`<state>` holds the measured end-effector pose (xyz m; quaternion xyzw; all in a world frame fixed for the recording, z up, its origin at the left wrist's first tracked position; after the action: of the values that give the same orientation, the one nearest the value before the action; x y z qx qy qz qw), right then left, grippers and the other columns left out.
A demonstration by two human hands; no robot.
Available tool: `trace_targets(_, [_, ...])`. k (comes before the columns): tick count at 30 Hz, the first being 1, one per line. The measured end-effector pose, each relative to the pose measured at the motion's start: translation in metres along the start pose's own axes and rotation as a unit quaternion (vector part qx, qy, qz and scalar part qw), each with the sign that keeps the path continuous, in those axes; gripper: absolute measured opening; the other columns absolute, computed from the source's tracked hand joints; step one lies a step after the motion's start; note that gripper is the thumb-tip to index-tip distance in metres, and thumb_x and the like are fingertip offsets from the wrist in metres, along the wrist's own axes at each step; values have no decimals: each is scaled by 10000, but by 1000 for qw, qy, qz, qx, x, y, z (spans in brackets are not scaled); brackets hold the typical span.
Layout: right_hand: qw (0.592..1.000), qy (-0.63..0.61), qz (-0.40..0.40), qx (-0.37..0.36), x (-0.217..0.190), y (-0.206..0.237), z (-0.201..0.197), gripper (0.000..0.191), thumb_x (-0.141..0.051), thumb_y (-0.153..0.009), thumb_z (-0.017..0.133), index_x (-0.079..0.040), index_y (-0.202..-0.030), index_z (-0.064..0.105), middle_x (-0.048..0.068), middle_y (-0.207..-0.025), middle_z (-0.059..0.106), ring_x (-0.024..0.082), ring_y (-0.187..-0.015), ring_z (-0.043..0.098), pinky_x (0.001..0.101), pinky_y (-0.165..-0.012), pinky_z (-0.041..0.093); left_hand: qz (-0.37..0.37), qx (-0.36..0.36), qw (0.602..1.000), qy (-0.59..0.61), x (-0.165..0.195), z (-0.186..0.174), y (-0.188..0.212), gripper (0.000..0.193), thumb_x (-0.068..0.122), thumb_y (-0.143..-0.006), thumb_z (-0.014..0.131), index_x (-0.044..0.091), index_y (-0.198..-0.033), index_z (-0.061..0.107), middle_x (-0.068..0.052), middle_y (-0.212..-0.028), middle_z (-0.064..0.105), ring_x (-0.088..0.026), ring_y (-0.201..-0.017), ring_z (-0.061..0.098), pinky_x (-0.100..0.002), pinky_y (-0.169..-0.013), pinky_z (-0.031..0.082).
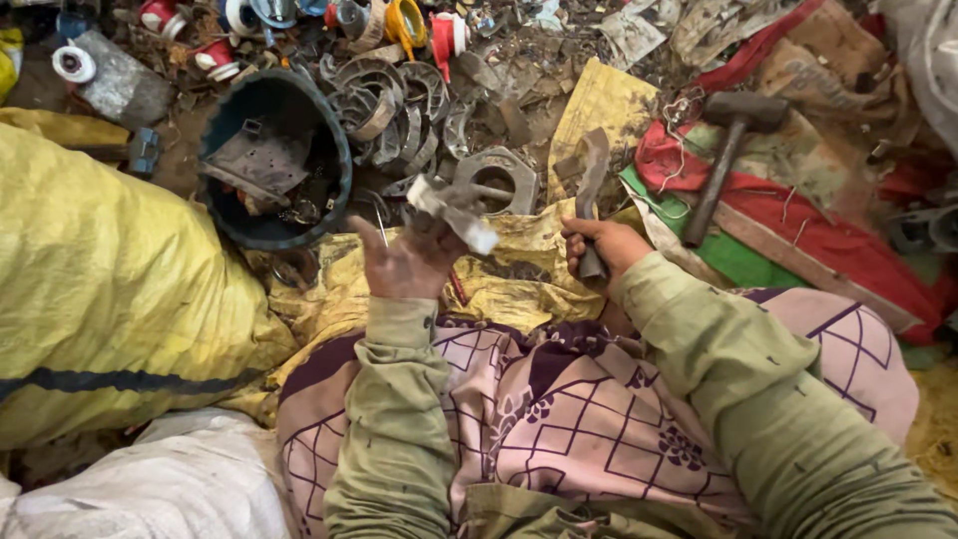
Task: The person sits on the ground and uses a curved metal tool to scrape and clean a small metal ring. They repeatedly scrape the inner and outer surfaces, rotate the ring, and inspect it by hand. The person also handles a larger metal ring and continues scraping both items.
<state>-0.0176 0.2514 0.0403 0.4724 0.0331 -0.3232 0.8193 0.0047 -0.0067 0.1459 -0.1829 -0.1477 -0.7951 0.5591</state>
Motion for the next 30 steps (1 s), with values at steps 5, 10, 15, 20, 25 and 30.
trace_targets(5, [1000,-29,-7,-8,-1,-6,-4,167,-205,-969,688,-85,-910,587,-79,-640,512,37,-542,502,229,-530,460,35,73,994,74,8,2,1,1243,854,-738,608,-109,-1497,405,-302,-1585,443,-399,-1478,468,-537,-1274,329])
trace_targets(10, [1000,-14,9,1,2,-11,-10,189,-220,-979,689,-97,-904,567,-72,-633,508,54,-535,495,236,-524,458,53,105,985,129,6,-12,0,1251,838,-781,617,-161,-1505,415,-349,-1518,505,-391,-1314,616,-478,-1116,525])
trace_targets(15, [1000,-2,3,7,3,-7,-5,168,-206,-977,679,-76,-932,582,-66,-636,511,59,-539,498,241,-526,460,72,79,983,152,8,-30,-2,1130,831,-861,563,-130,-1451,483,-387,-1374,594,-391,-1112,719,-420,-879,639])
trace_targets(20, [1000,15,-11,17,3,-2,-2,165,-196,-975,684,-90,-922,571,-61,-640,516,66,-532,494,250,-526,460,40,-7,988,149,11,-34,2,1111,853,-891,467,-111,-1430,589,-394,-1269,667,-348,-849,752,-440,-727,650])
trace_targets(25, [1000,20,-6,7,4,-1,2,161,-197,-973,691,-105,-922,569,-72,-646,515,54,-537,499,248,-524,459,39,81,990,105,9,-42,6,1085,885,-864,437,-50,-1397,576,-340,-1254,660,-353,-875,783,-381,-681,632])
trace_targets(30, [999,44,-15,7,5,0,2,179,-210,-974,702,-82,-920,589,-62,-647,528,63,-535,500,259,-526,466,54,-14,988,147,10,-26,1,1053,846,-904,483,-61,-1429,587,-393,-1304,633,-367,-903,765,-421,-778,653])
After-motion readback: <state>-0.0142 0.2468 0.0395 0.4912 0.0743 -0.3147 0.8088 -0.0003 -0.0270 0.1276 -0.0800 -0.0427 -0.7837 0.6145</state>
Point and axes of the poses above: each hand's wrist, its own y-axis away from the middle knuckle, its own z-axis out of the palm, x = y × z, the point moved 6 cm from there along -y, towards the middle knuckle
